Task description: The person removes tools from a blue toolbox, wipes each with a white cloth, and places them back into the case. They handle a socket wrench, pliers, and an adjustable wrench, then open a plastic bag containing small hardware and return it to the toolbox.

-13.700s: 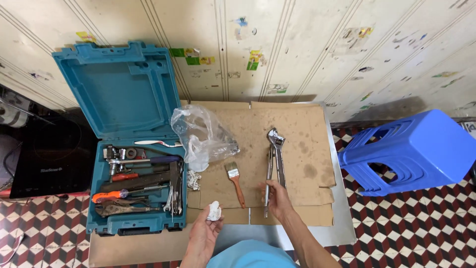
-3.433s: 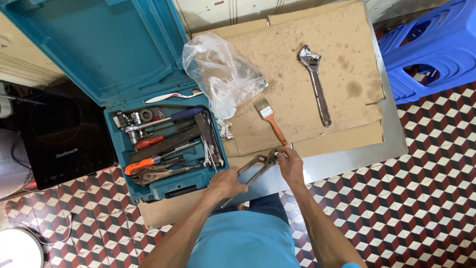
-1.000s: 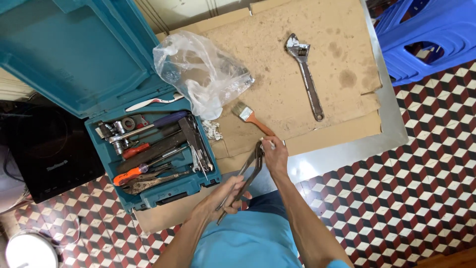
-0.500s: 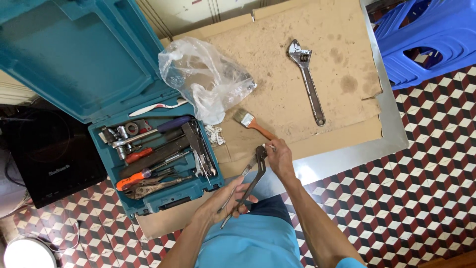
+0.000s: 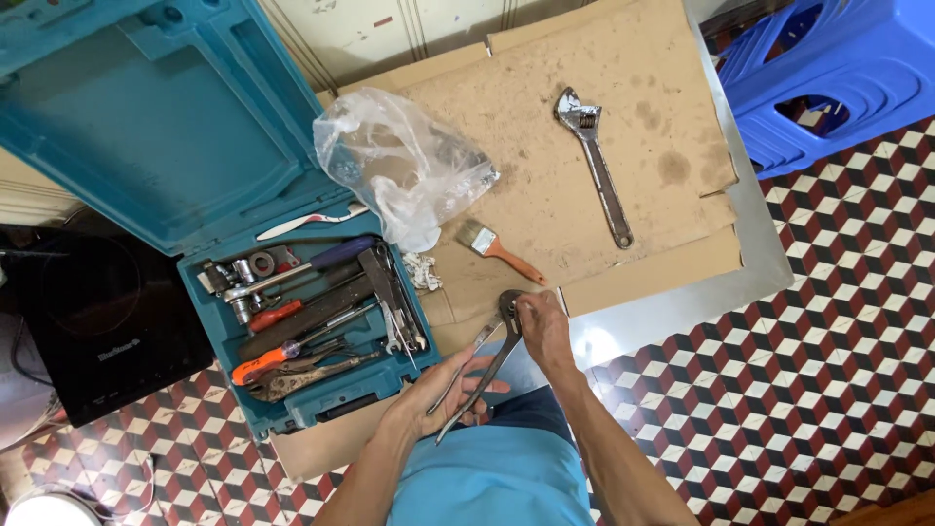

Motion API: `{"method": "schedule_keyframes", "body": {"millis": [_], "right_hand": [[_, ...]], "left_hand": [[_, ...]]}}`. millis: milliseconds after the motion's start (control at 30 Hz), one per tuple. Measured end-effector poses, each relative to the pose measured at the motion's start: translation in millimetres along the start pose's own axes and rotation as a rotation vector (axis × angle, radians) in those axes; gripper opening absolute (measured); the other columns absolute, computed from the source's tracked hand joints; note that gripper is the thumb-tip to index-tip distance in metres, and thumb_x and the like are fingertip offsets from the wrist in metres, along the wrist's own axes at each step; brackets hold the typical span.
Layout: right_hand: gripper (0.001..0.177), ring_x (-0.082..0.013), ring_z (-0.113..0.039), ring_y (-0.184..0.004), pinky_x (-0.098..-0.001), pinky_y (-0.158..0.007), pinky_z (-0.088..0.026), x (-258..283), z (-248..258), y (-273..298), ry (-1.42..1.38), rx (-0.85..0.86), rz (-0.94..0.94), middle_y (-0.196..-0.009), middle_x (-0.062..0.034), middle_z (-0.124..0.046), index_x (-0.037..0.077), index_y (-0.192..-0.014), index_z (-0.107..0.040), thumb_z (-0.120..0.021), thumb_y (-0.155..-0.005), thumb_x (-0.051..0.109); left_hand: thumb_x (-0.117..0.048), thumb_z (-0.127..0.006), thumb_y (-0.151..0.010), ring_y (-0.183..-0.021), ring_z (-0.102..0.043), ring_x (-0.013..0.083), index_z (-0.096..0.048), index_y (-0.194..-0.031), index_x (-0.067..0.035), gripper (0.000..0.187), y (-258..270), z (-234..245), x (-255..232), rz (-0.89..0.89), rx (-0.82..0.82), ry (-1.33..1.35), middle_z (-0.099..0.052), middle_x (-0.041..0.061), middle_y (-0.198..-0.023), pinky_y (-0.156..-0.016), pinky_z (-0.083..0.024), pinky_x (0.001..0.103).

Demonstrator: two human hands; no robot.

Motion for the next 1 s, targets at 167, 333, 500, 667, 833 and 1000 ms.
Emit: {"method": "schedule_keyframes", "body": {"millis": [167,333,500,667,833,1000], "right_hand": [[0.012,-0.0300,-0.056,-0.069,-0.0395,-0.063,-0.042,7,11,3,0.118,0.178,0.006,-0.081,-0.0104,-0.051,0.009,-0.087,-0.061,-0.050,-0.091,0.011],[0.017,-0.0356,-0.055,-0.066,-0.0466,-0.058,-0.042,5,17,-5,0.316,0.086,0.071,-0.073,-0.0155,-0.050,0.006,-0.071,-0.057,-0.052,-0.087,0.008],[0.015,-0.0366,-0.062,-0.084,-0.0451,-0.077,-0.046,-52,-3,-23,0.224,-0.121,-0.010,-0.091,-0.0171,-0.062,0.013,-0.092,-0.066,-0.054,-0.084,0.015],[0.013,-0.0221,-0.060,-0.077,-0.0349,-0.067,-0.051,-40,-3,-7,0.025,-0.120,-0.291,-0.083,-0.0078,-0.066,0.011,-0.086,-0.067,-0.058,-0.078,0.016],[0.010,-0.0152,-0.057,-0.071,-0.0282,-0.065,-0.043,-55,-3,-11,-0.194,-0.169,-0.570,-0.076,-0.0029,-0.066,0.007,-0.076,-0.070,-0.063,-0.072,0.011],[0.007,-0.0126,-0.046,-0.055,-0.0291,-0.046,-0.041,-61,-19,14,-0.442,-0.216,-0.736,-0.063,-0.0029,-0.055,0.009,-0.074,-0.062,-0.060,-0.071,0.004]], "left_hand": [[-0.052,-0.040,-0.090,-0.055,-0.058,0.0172,-0.045,-0.140,-0.010,0.066,-2,1,3,-0.010,-0.015,-0.032,-0.068,0.019,-0.113,-0.048,-0.045,0.029],[-0.051,-0.043,-0.089,-0.055,-0.057,0.0188,-0.047,-0.137,-0.008,0.065,-3,3,3,-0.044,-0.005,0.001,-0.068,0.021,-0.108,-0.049,-0.049,0.031],[-0.050,-0.045,-0.091,-0.054,-0.060,0.0208,-0.046,-0.138,-0.005,0.066,-1,1,3,-0.057,0.041,0.058,-0.068,0.022,-0.106,-0.044,-0.053,0.034],[-0.048,-0.043,-0.095,-0.054,-0.061,0.0199,-0.050,-0.128,-0.004,0.055,-22,14,15,-0.100,0.099,0.158,-0.068,0.022,-0.100,-0.039,-0.045,0.025],[-0.049,-0.044,-0.097,-0.056,-0.060,0.0201,-0.043,-0.136,-0.003,0.061,-22,12,21,-0.116,0.198,0.219,-0.068,0.022,-0.093,-0.041,-0.046,0.026],[-0.054,-0.037,-0.098,-0.057,-0.059,0.0191,-0.048,-0.130,-0.007,0.058,-13,10,25,-0.152,0.112,0.008,-0.068,0.021,-0.093,-0.046,-0.046,0.028]]}}
Point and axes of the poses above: each hand's wrist, its own y-axis away from the middle knuckle, its own z-axis out of the back of the hand, x = y × z, the point moved 5 cm from there along -y, towards the middle knuckle
